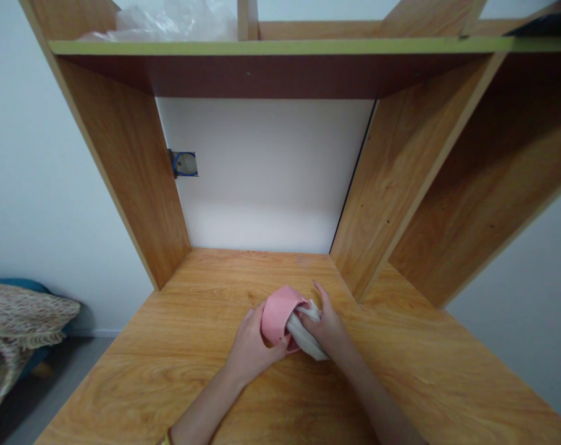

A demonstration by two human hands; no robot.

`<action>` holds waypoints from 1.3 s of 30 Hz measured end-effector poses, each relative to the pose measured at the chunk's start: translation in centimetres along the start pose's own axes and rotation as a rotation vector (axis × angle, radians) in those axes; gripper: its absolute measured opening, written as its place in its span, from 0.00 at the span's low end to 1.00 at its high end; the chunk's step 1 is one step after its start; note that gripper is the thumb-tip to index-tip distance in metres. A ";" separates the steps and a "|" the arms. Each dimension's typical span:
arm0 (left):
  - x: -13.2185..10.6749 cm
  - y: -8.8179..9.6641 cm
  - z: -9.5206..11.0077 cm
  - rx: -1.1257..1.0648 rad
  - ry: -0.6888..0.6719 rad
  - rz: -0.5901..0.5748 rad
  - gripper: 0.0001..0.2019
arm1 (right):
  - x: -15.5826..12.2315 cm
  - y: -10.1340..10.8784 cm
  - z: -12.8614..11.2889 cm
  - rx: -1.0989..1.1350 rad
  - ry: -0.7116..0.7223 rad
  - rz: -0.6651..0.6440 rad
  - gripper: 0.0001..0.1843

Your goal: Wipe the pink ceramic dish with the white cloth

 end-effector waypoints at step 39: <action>-0.1 -0.3 -1.1 -0.040 0.083 -0.021 0.26 | -0.1 -0.4 -0.1 -0.106 -0.050 -0.061 0.42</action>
Point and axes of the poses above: each hand's wrist, its own x-axis towards the middle knuckle, its own y-axis out of the back of the hand, z = x × y, the point moved 8 cm from there along x, towards the middle knuckle, and after that the axes turned 3 degrees about z, right-handed, at the moved point
